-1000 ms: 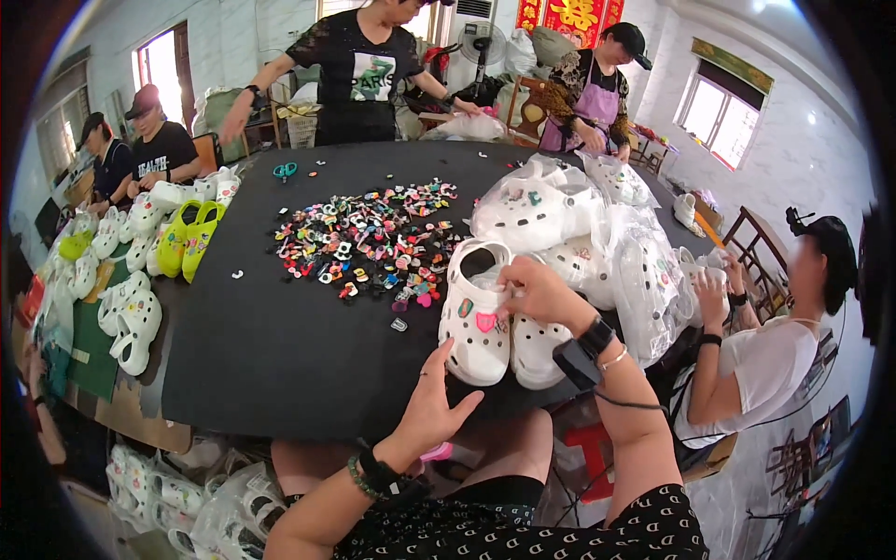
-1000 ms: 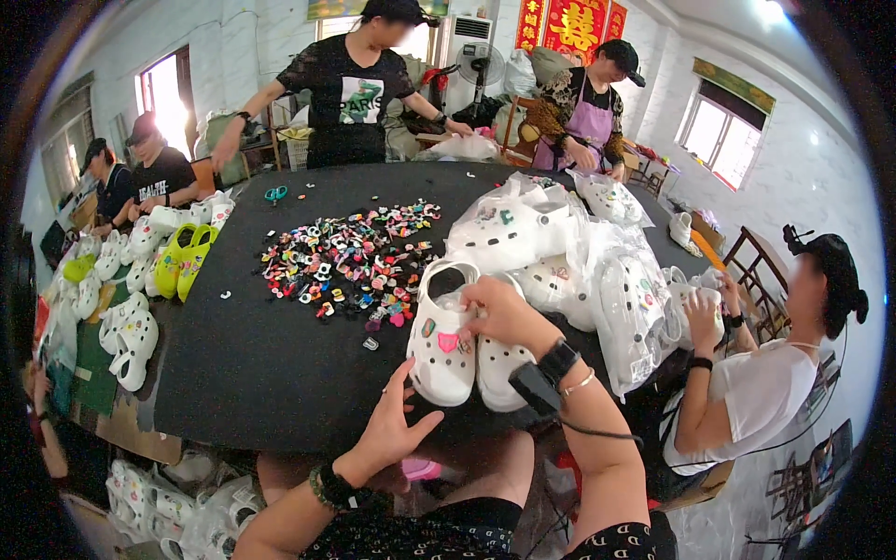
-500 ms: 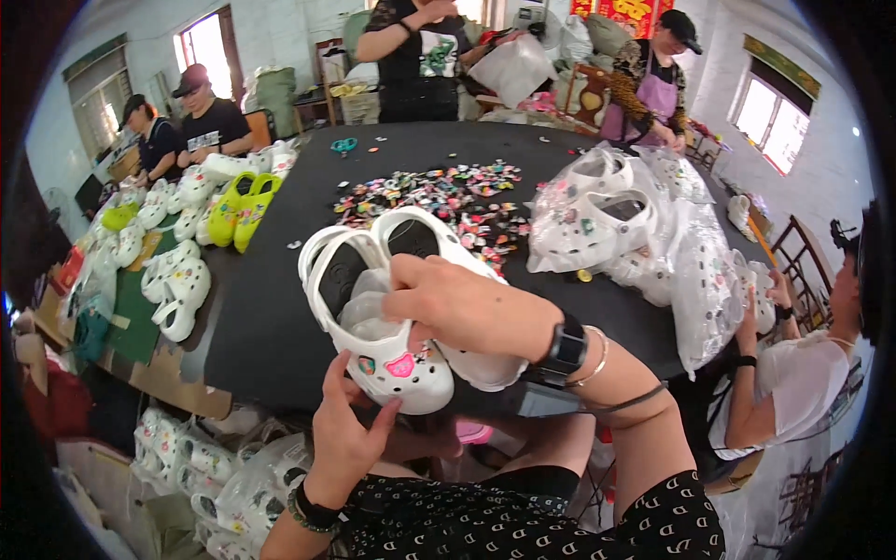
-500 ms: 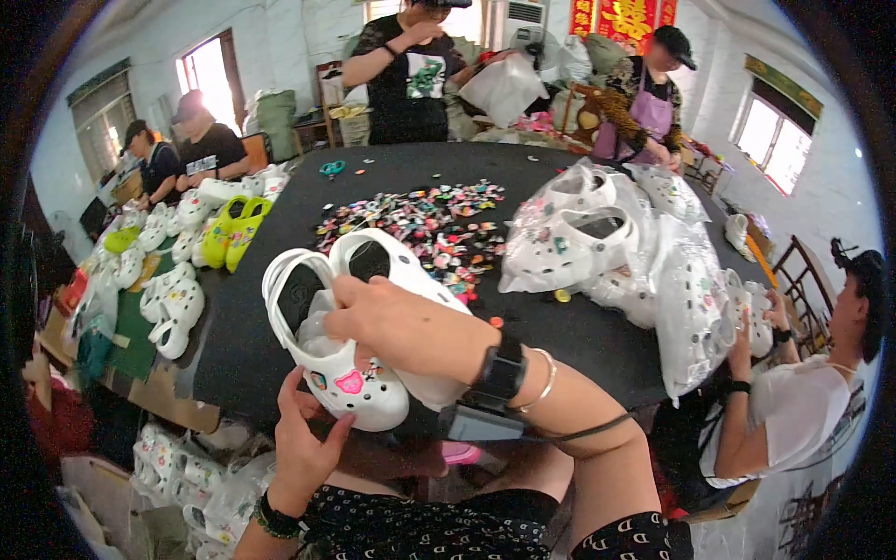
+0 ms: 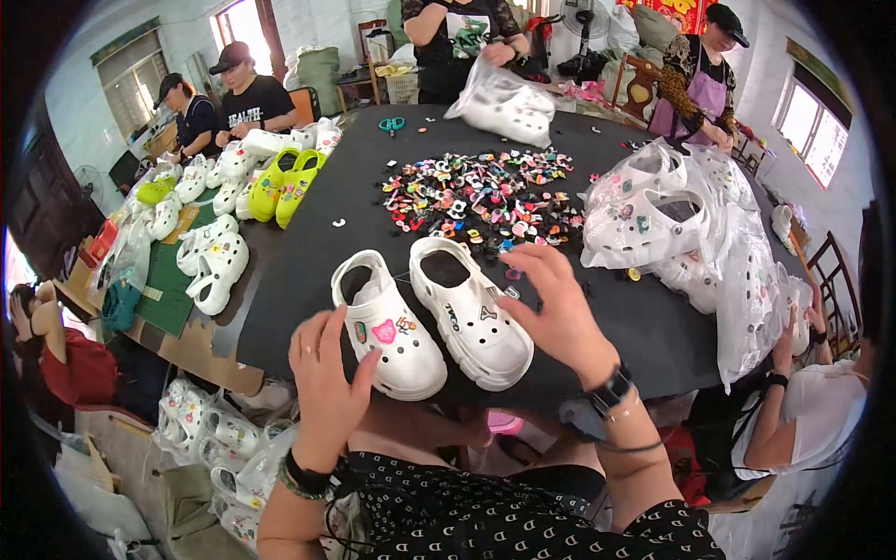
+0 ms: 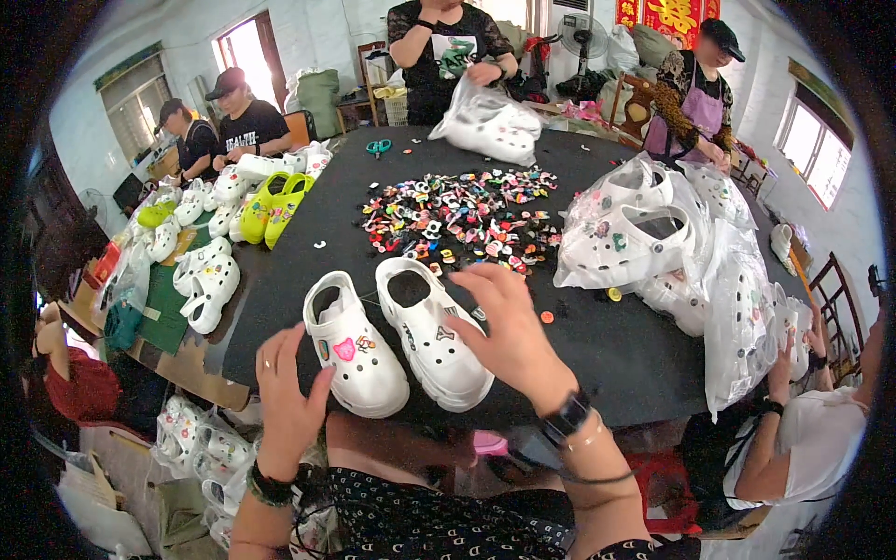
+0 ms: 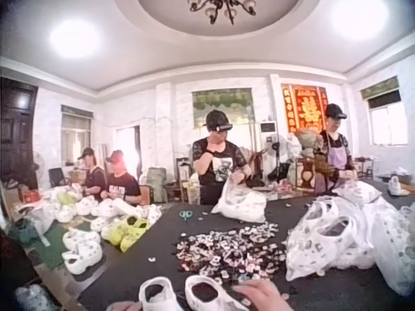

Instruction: Applying decorative charms to various pairs of clogs while working with a team at a workshop table.

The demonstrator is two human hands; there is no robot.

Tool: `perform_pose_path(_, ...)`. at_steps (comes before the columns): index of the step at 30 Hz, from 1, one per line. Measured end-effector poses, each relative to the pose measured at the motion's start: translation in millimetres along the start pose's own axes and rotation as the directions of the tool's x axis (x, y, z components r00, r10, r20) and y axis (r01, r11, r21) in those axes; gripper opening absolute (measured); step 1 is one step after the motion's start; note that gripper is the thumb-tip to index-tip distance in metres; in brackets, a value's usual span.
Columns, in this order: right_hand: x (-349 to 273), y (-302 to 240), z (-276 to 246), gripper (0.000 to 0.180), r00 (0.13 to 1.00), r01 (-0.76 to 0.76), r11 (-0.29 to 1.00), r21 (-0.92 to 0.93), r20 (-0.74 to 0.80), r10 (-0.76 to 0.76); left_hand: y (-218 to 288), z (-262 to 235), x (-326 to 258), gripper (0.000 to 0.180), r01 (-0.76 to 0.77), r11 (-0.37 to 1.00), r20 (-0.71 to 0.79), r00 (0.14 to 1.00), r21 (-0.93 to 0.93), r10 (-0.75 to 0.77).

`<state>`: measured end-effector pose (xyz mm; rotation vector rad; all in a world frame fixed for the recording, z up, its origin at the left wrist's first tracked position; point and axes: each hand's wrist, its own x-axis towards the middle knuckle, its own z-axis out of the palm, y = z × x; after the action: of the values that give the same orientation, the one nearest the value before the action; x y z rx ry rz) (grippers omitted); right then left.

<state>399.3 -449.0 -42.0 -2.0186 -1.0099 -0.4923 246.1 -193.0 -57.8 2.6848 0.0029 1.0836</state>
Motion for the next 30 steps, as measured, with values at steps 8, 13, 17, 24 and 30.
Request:
perform_pose_path(8,-76.6,-0.6,-9.4,0.096,0.920,-0.288,0.957,0.013,0.281,0.273,-15.2,48.7,60.8,0.056,-0.027,0.969,0.351,0.929,-0.245,0.114)
perform_pose_path(13,-78.5,-5.7,14.7,0.105,0.882,-0.368,0.930,0.004,0.317,0.348,-14.5,56.0,79.0,0.047,-0.030,0.967,0.411,0.902,-0.252,0.135)
perform_pose_path(17,-65.2,19.9,33.2,0.105,0.919,-0.294,0.933,0.208,0.328,0.217,-6.5,56.5,90.0,0.046,0.095,0.921,0.465,0.880,-0.377,0.100)
perform_pose_path(24,-40.9,37.5,49.9,0.099,0.890,-0.342,0.892,0.295,0.407,0.206,-12.6,71.3,101.9,0.037,0.174,0.969,0.476,0.877,-0.177,-0.071)
perform_pose_path(30,-40.0,44.5,30.9,0.095,0.907,-0.234,0.948,0.216,0.399,0.134,-26.9,86.0,95.3,0.029,0.376,0.880,0.405,0.881,-0.292,-0.242)
